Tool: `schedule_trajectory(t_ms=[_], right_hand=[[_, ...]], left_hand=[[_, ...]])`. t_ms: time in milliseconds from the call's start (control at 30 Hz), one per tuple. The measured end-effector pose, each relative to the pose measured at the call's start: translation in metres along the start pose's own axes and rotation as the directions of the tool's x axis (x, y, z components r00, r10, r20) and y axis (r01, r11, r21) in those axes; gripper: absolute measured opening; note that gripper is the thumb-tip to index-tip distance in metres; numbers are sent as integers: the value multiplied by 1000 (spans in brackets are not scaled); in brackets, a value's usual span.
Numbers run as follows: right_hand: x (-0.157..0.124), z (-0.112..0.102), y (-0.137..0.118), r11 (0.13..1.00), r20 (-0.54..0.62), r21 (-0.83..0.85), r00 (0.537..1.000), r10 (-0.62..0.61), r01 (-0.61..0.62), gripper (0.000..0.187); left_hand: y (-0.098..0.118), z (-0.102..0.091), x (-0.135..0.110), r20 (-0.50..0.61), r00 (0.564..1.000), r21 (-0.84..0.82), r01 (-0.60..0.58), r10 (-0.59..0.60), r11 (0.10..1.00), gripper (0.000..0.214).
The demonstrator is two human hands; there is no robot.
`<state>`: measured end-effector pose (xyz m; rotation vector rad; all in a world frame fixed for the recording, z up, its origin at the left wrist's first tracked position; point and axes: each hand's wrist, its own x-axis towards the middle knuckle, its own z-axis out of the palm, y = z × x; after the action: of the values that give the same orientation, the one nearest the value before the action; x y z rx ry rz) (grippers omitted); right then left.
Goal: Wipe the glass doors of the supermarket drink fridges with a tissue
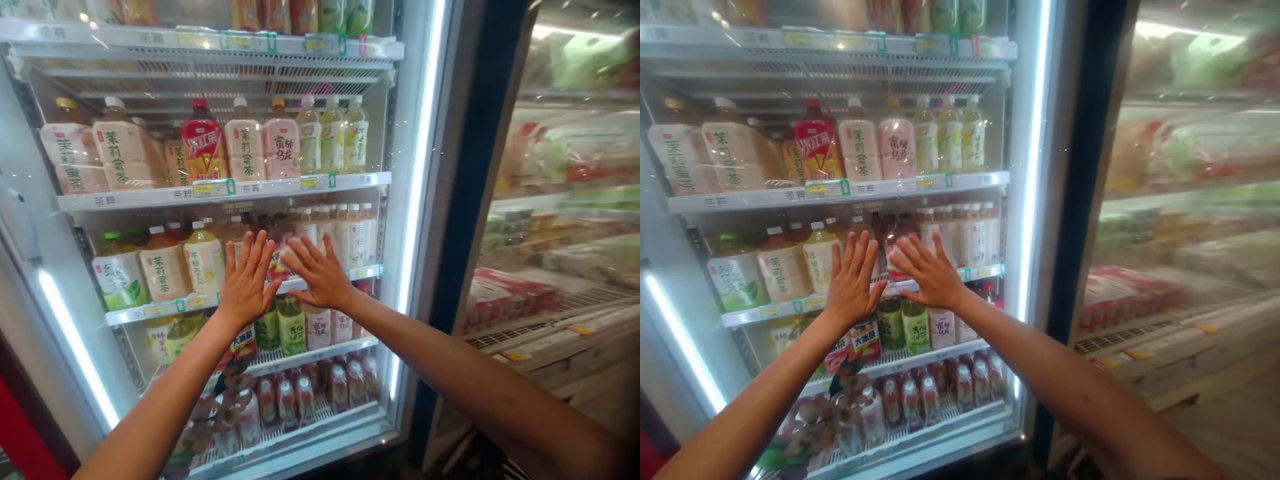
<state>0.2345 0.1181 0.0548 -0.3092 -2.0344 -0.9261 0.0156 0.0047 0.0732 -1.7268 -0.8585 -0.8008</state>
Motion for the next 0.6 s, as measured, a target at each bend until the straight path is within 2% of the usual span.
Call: schedule_trajectory(t_ms=[67, 100, 167, 267, 333, 433, 500, 600], right_hand=[[-17, -3, 11, 993, 93, 22, 989, -116, 115, 81], [-21, -7, 21, 993, 135, 17, 984, -120, 119, 79], [-27, -15, 43, 999, 158, -41, 987, 9, -3, 77], [-40, -19, 55, 946, 20, -122, 952, 306, -301, 82], [-56, -13, 46, 906, -74, -124, 914, 399, -406, 86], [-77, -5, 35, 903, -114, -119, 909, 400, -412, 88], [-80, -7, 43, 900, -127, -121, 905, 405, -419, 85], [-77, -14, 64, 869, -172, -128, 873, 456, -478, 80]], left_hand=[[14, 11, 18, 14, 1000, 3, 1, -1, 1000, 78], [20, 15, 25, 23, 1000, 6, -8, 8, 1000, 78], [29, 22, 35, 46, 998, 12, -30, 30, 999, 79], [39, 31, 42, 104, 994, 21, -32, 30, 999, 80], [44, 37, 41, 139, 990, 30, -9, 4, 999, 82], [50, 46, 38, 149, 988, 54, 34, -42, 998, 83], [52, 49, 36, 140, 989, 65, 48, -56, 997, 84], [52, 50, 35, 133, 990, 68, 37, -46, 997, 85]])
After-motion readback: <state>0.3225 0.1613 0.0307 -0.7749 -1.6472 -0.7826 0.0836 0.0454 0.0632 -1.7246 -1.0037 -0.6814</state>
